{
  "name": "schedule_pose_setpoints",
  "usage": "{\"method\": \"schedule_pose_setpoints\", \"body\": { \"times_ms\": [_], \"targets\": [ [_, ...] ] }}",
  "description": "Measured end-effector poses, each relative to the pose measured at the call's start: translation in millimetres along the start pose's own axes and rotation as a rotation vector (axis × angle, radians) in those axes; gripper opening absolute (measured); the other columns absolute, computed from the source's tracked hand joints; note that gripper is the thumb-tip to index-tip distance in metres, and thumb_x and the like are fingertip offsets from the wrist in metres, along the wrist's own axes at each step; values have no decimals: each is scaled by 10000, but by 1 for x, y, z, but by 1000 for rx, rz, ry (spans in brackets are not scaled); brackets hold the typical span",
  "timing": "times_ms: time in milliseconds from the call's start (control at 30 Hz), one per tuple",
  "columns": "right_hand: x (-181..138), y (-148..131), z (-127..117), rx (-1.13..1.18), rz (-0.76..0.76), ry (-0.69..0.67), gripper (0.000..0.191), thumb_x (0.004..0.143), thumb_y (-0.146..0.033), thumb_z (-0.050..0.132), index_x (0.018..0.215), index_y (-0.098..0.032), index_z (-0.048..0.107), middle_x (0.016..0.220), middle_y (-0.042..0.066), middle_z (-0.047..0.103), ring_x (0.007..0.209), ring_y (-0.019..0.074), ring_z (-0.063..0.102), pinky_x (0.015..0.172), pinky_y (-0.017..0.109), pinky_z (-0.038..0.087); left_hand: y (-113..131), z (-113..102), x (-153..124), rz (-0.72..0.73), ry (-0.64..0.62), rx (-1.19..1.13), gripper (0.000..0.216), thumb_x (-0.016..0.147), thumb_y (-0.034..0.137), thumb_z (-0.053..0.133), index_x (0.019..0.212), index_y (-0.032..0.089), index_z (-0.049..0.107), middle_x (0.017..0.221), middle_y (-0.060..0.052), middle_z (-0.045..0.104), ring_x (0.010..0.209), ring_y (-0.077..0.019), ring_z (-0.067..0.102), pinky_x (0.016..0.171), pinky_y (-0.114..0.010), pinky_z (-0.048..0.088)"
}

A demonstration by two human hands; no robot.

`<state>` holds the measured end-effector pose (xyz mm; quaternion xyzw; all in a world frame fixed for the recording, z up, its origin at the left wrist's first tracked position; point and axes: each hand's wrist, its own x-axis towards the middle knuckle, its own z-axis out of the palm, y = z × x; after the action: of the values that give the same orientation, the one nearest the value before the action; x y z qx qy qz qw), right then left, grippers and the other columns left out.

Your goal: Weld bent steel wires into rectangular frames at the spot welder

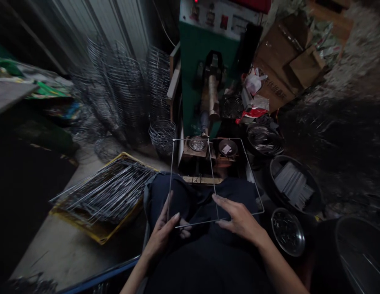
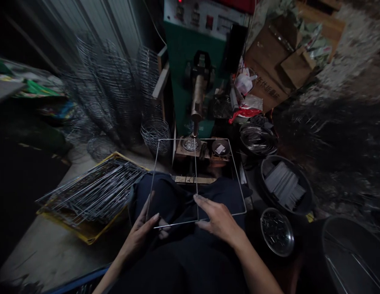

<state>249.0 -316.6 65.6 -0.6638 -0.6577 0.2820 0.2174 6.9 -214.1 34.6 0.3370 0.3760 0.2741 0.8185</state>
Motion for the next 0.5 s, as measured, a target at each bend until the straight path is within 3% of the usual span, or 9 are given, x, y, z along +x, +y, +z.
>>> {"method": "schedule_pose_setpoints", "body": {
  "times_ms": [267,500],
  "targets": [
    [0,1,-3,14,-13,13,901,755,-86,734,1515,-329,316,1510,8,419,1357,208,438,1133,348,385,4,3,0,4,10,-40,1039,803,369,721,1561,276,17,671,-40,717,476,-180,638,476,-251,510],
    [7,3,-7,15,-25,15,884,766,-109,746,1512,-325,325,1505,14,427,1357,217,439,1136,363,380,8,6,1,20,36,27,1005,859,377,654,1551,273,-67,691,-56,713,499,-188,639,483,-265,514]
  ]
}}
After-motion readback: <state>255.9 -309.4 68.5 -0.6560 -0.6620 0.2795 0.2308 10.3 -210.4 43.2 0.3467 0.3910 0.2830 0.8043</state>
